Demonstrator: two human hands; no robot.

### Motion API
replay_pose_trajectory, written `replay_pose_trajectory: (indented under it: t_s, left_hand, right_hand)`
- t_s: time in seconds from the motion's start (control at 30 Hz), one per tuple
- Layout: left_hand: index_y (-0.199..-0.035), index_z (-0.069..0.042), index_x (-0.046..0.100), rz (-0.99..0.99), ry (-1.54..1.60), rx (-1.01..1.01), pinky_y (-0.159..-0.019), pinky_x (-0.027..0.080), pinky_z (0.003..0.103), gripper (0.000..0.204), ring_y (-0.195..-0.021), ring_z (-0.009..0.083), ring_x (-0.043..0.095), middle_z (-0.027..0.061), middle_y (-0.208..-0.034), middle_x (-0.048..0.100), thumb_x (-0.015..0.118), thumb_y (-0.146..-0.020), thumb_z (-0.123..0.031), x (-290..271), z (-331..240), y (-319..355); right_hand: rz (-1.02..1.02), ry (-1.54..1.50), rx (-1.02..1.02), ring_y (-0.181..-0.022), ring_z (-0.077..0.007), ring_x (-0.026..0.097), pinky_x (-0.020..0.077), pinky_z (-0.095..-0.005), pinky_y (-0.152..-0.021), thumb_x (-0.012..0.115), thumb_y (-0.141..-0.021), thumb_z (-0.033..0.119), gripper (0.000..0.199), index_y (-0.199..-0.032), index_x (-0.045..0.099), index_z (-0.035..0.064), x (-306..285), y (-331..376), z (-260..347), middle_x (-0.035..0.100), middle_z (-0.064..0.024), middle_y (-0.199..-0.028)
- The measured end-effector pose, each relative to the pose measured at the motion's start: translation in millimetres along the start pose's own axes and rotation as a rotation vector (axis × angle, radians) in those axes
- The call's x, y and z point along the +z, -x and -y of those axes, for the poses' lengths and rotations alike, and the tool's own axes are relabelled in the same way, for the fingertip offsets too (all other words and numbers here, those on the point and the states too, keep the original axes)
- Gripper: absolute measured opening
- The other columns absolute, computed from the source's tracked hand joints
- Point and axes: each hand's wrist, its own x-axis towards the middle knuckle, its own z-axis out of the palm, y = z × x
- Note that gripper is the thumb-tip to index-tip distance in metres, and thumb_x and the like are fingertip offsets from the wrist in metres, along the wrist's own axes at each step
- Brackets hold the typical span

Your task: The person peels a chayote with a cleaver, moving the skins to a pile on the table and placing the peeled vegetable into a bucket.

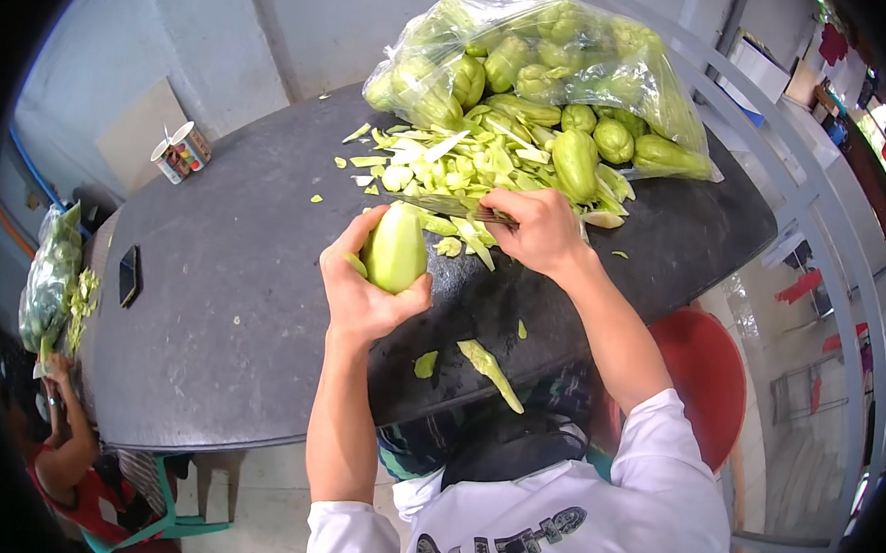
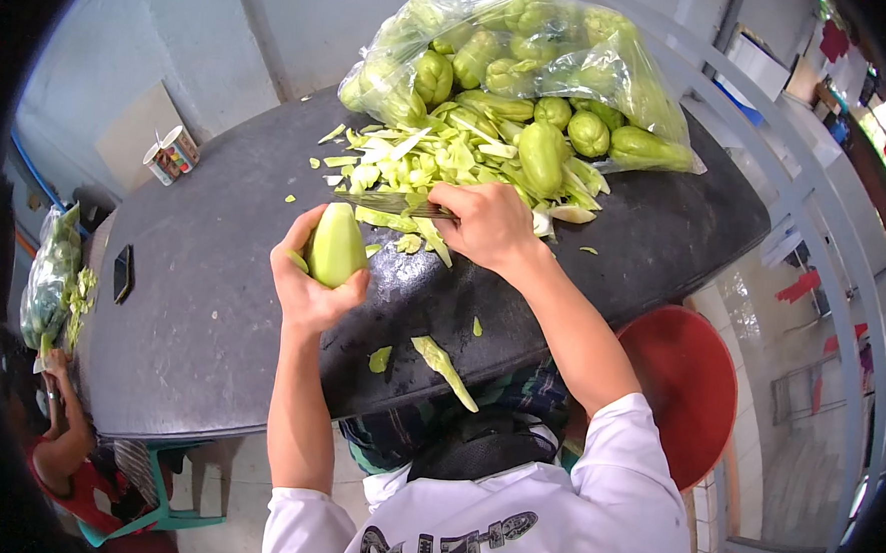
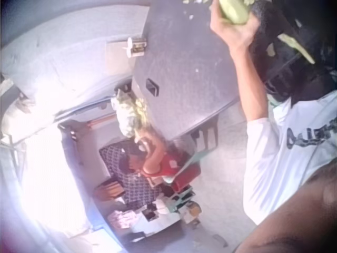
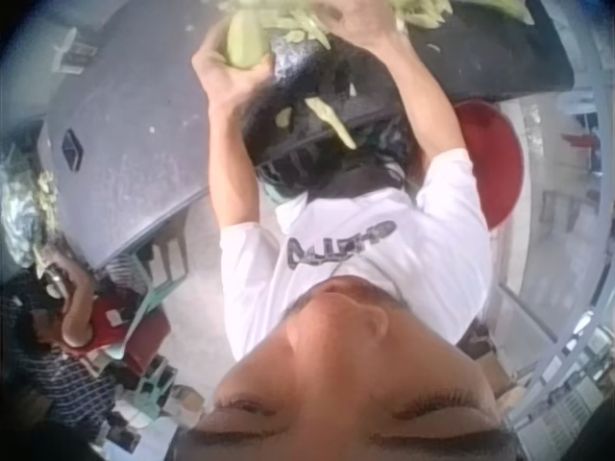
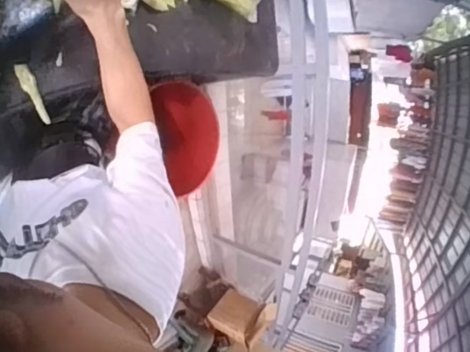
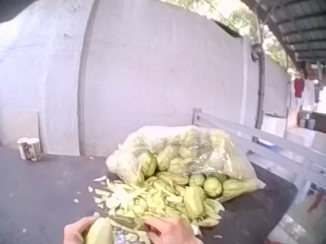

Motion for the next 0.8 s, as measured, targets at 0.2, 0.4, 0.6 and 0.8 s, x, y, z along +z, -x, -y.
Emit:
replay_pose_trajectory:
  t_s: [0.2,0.4,0.6,0.8]
  left_hand:
    - [-0.116,0.007,0.061,-0.005,0.030,-0.041,-0.078,0.052,0.027,0.065,-0.082,0.0129,0.063,0.0059,-0.092,0.067,0.078,-0.058,-0.017,1,-1,2]
    - [-0.110,0.006,0.064,-0.068,0.060,0.032,-0.074,0.054,0.029,0.062,-0.077,0.0153,0.067,0.0105,-0.086,0.069,0.078,-0.055,-0.018,6,6,0]
    - [-0.110,0.006,0.064,-0.052,0.054,0.039,-0.075,0.054,0.030,0.061,-0.077,0.0167,0.068,0.0107,-0.086,0.070,0.079,-0.055,-0.018,6,1,1]
    - [-0.114,0.006,0.062,-0.017,-0.013,0.024,-0.076,0.052,0.028,0.063,-0.081,0.0123,0.063,0.0059,-0.089,0.066,0.078,-0.058,-0.018,0,2,3]
  right_hand:
    - [-0.151,-0.081,-0.131,-0.073,-0.0286,0.071,0.0567,-0.0363,-0.065,0.074,-0.067,0.006,0.033,-0.100,0.072,0.0068,-1,3,5,0.073,-0.0106,-0.084]
    - [-0.201,-0.093,-0.319,-0.066,-0.0282,0.068,0.0535,-0.0354,-0.060,0.078,-0.061,0.002,0.041,-0.101,0.072,0.0013,-2,0,11,0.069,-0.0113,-0.076]
    - [-0.175,-0.106,-0.296,-0.061,-0.0286,0.067,0.0518,-0.0357,-0.057,0.080,-0.067,0.003,0.033,-0.099,0.072,0.0001,-1,1,13,0.068,-0.0124,-0.073]
    - [-0.067,0.062,-0.048,-0.068,-0.0304,0.069,0.0544,-0.0365,-0.061,0.076,-0.071,0.005,0.026,-0.097,0.071,0.0052,-4,4,-1,0.072,-0.0125,-0.081]
